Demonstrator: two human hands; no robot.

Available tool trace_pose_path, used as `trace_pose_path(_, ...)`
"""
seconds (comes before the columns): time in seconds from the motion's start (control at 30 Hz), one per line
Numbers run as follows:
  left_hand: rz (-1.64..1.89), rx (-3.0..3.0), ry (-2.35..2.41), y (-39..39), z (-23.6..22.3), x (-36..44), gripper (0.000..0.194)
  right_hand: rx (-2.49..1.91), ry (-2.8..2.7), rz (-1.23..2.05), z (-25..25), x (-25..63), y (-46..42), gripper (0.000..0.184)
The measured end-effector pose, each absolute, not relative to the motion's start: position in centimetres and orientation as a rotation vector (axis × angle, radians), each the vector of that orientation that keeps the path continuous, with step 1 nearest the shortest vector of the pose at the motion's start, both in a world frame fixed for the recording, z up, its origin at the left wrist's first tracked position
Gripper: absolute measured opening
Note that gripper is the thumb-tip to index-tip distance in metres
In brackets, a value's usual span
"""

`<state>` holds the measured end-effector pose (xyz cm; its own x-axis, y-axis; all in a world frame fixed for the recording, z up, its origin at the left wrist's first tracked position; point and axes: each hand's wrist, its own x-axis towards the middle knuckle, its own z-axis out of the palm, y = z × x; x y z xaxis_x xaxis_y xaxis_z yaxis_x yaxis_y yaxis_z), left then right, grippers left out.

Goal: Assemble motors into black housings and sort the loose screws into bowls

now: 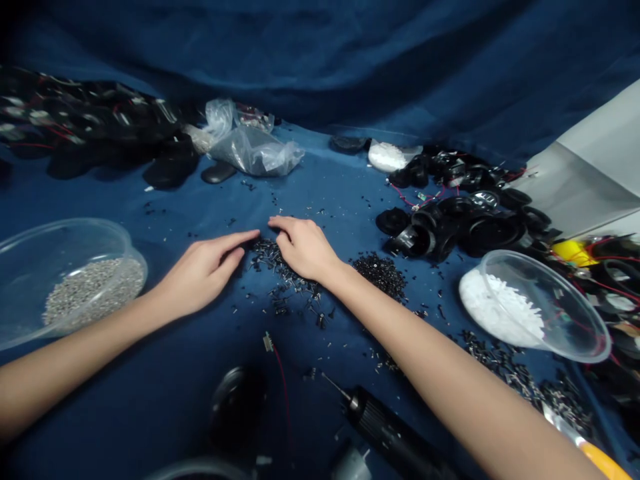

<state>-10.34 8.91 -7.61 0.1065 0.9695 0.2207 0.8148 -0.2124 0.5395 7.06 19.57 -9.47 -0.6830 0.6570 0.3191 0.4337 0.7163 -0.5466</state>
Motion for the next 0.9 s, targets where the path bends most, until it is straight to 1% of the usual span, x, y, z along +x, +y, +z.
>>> trace_pose_path(0.1, 0.836, 2.147, 1.835, 9.6, -7.5, -10.5, 0.035, -0.782, -2.348, 0.649, -9.0, 7.8, 18.8, 0.036)
trace_pose_path(0.2, 0.752, 2.228, 1.838, 10.5, -7.7, -10.8, 0.029, -0.705, -2.363, 0.670, -8.8, 8.0, 18.4, 0.029)
trace_pose_path(0.33, 0.764, 2.174, 1.781, 11.4, -7.9, -10.9, 0.018, -0.632, -2.409, 0.760, -8.8, 7.9, 18.4, 0.029)
trace_pose_path(0.4, 0.758, 2.168, 1.789, 11.6, -7.8, -10.9, 0.015, -0.649, -2.414, 0.813, -8.7, 7.7, 18.5, 0.027)
trace_pose_path(0.57, 0.641, 2.182, 1.824, 11.6, -7.5, -11.1, 0.013, -0.770, -2.518, 0.800, -7.7, 6.9, 19.0, 0.010)
trace_pose_path(0.63, 0.628, 2.184, 1.826, 11.5, -7.5, -11.1, 0.011, -0.783, -2.535, 0.825, -7.3, 6.7, 19.2, 0.007)
trace_pose_path(0.77, 0.706, 2.168, 1.799, 11.4, -7.4, -11.1, 0.010, -0.773, -2.510, 0.829, -6.8, 7.3, 19.2, 0.013)
trace_pose_path(0.9, 0.908, 1.892, 1.666, 11.3, -7.5, -11.0, 0.014, -0.698, -2.420, 0.735, -7.6, 8.4, 18.3, 0.027)
